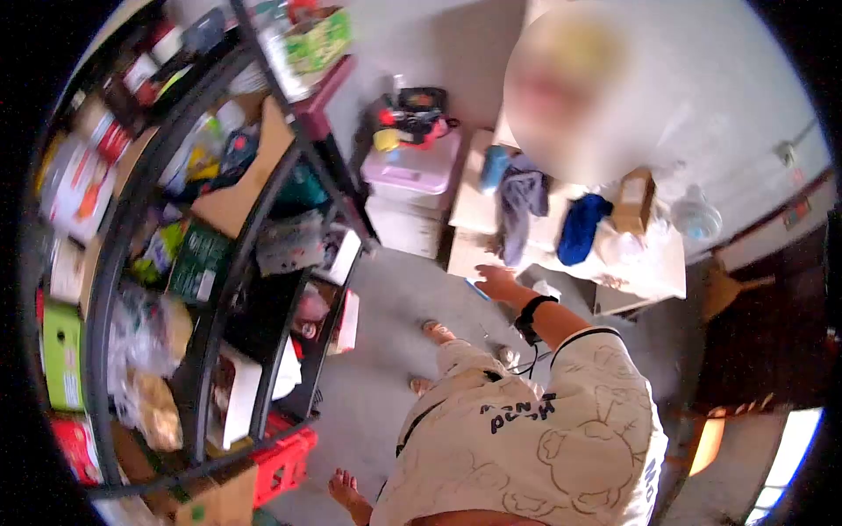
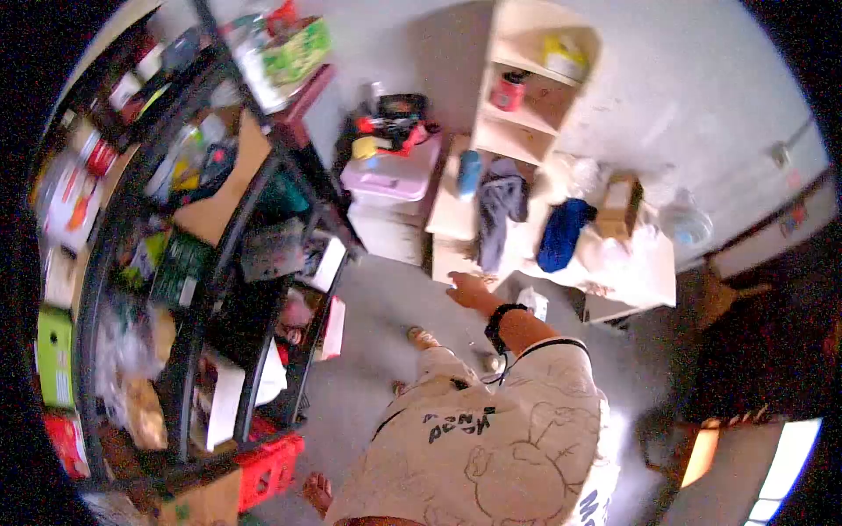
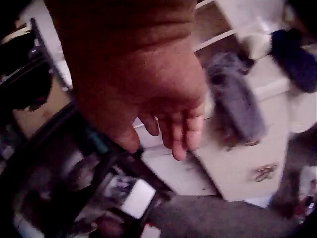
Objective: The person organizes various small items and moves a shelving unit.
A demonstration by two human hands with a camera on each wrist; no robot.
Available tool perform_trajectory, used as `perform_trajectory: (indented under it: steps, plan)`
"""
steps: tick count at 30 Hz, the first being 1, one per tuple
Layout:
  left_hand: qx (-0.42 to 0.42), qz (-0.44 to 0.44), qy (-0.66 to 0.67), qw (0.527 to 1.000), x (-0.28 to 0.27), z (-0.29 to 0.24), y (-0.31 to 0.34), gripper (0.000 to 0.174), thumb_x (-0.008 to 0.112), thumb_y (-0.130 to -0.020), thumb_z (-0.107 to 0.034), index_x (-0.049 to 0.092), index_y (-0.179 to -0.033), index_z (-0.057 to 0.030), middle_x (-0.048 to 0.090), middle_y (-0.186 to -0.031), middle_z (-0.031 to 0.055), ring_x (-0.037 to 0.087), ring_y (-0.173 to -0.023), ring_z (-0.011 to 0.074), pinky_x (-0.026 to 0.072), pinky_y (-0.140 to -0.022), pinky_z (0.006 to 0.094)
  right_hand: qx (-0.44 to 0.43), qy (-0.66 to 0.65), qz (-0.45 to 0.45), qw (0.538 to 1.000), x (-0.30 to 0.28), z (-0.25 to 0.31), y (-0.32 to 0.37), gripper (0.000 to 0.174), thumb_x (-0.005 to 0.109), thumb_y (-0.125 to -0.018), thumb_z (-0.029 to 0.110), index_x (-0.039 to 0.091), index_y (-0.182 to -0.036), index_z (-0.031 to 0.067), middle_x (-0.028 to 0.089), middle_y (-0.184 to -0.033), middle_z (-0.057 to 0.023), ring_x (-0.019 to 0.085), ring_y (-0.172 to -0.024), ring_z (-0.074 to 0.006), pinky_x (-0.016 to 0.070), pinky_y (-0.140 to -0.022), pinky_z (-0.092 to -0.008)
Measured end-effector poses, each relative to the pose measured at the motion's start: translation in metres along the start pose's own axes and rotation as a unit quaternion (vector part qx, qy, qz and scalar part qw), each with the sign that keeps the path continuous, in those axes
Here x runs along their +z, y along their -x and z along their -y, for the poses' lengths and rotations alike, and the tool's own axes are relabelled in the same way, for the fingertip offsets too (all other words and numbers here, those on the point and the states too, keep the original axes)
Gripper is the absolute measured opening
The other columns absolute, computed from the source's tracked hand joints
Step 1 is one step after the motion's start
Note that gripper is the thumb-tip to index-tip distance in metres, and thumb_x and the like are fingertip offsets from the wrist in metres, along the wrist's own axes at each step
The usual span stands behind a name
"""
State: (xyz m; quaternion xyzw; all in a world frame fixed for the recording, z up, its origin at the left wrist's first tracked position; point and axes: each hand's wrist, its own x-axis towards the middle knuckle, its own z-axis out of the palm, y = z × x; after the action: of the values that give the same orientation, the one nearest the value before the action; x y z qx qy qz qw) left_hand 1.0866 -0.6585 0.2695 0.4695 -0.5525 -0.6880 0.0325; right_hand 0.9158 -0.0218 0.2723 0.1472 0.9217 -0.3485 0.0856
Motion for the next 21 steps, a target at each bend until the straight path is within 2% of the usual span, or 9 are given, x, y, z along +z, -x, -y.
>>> perform_trajectory:
  steps: [2,3,5,7,11,13,16,20,21]
  plan:
    - [-0.037,0.042,-0.038,0.998,0.018,0.011,-0.034,0.035,0.043,-0.086,-0.037,0.052,-0.112,-0.0140,0.058,-0.105,0.0024,0.055,-0.084,0.0189,0.0452,-0.066,0.0330,0.126,-0.002,-0.048,0.991,-0.043,-0.063,0.003,0.052,0.059,-0.076,0.035,0.047,-0.121,0.0107,0.056,-0.113,-0.0140,0.053,-0.104,-0.0298,0.0417,-0.088,-0.0386]
    - [-0.039,0.285,0.054,0.956,0.016,0.022,-0.082,0.037,0.042,-0.086,-0.040,0.052,-0.111,-0.0145,0.059,-0.099,0.0026,0.053,-0.076,0.0171,0.0432,-0.062,0.0315,0.164,0.028,-0.097,0.981,-0.063,-0.084,0.006,0.055,0.058,-0.078,0.037,0.045,-0.123,0.0100,0.056,-0.110,-0.0193,0.056,-0.099,-0.0324,0.0454,-0.082,-0.0406]
    - [-0.046,0.512,0.134,0.847,0.057,0.019,-0.092,0.039,0.041,-0.086,-0.043,0.052,-0.110,-0.0150,0.060,-0.094,0.0028,0.051,-0.068,0.0153,0.0412,-0.057,0.0301,0.214,0.000,-0.142,0.966,-0.087,-0.151,-0.003,0.058,0.059,-0.077,0.037,0.041,-0.126,0.0096,0.050,-0.117,-0.0196,0.051,-0.107,-0.0313,0.0424,-0.088,-0.0391]
    - [0.083,0.061,-0.044,0.994,0.137,0.004,-0.042,0.044,0.040,-0.086,-0.048,0.052,-0.114,-0.0156,0.060,-0.096,0.0026,0.051,-0.067,0.0152,0.0398,-0.055,0.0297,0.254,0.037,-0.205,0.945,-0.129,-0.185,-0.006,0.056,0.062,-0.076,0.031,0.044,-0.123,0.0083,0.050,-0.117,-0.0175,0.049,-0.109,-0.0312,0.0414,-0.090,-0.0386]
    - [-0.074,0.319,-0.025,0.945,0.193,0.008,-0.077,0.031,0.045,-0.088,-0.035,0.053,-0.108,-0.0132,0.062,-0.088,0.0034,0.056,-0.072,0.0128,0.0444,-0.057,0.0285,0.308,0.051,-0.265,0.912,-0.193,-0.285,-0.047,0.059,0.063,-0.072,0.028,0.043,-0.124,0.0093,0.050,-0.117,-0.0158,0.049,-0.107,-0.0318,0.0414,-0.090,-0.0392]
    - [0.129,0.132,-0.181,0.966,0.247,0.042,-0.050,0.035,0.046,-0.087,-0.038,0.052,-0.109,-0.0107,0.062,-0.081,0.0051,0.056,-0.065,0.0128,0.0439,-0.053,0.0260,0.343,0.055,-0.284,0.894,-0.218,-0.333,-0.075,0.065,0.066,-0.070,0.027,0.040,-0.127,0.0094,0.041,-0.127,-0.0134,0.043,-0.115,-0.0300,0.0379,-0.094,-0.0380]
    - [0.055,0.018,-0.142,0.988,0.365,0.030,0.016,0.033,0.048,-0.087,-0.037,0.056,-0.100,-0.0077,0.061,-0.078,0.0068,0.055,-0.060,0.0129,0.0409,-0.047,0.0224,0.360,0.074,-0.285,0.885,-0.262,-0.367,-0.104,0.071,0.066,-0.071,0.027,0.034,-0.131,0.0108,0.033,-0.135,-0.0125,0.040,-0.118,-0.0308,0.0377,-0.094,-0.0385]
    - [0.152,0.182,-0.109,0.965,0.411,0.038,0.017,0.032,0.049,-0.087,-0.038,0.056,-0.091,-0.0067,0.061,-0.075,0.0059,0.055,-0.059,0.0127,0.0385,-0.043,0.0208,0.377,0.078,-0.244,0.890,-0.289,-0.383,-0.139,0.070,0.064,-0.072,0.029,0.032,-0.133,0.0163,0.028,-0.137,-0.0129,0.037,-0.118,-0.0335,0.0382,-0.093,-0.0439]
    - [0.065,0.232,-0.073,0.968,0.452,0.018,0.056,0.031,0.051,-0.086,-0.037,0.055,-0.088,-0.0066,0.060,-0.075,0.0058,0.054,-0.058,0.0130,0.0386,-0.043,0.0213,0.385,0.101,-0.215,0.892,-0.289,-0.382,-0.144,0.067,0.063,-0.073,0.029,0.034,-0.131,0.0175,0.030,-0.136,-0.0136,0.037,-0.118,-0.0343,0.0384,-0.092,-0.0457]
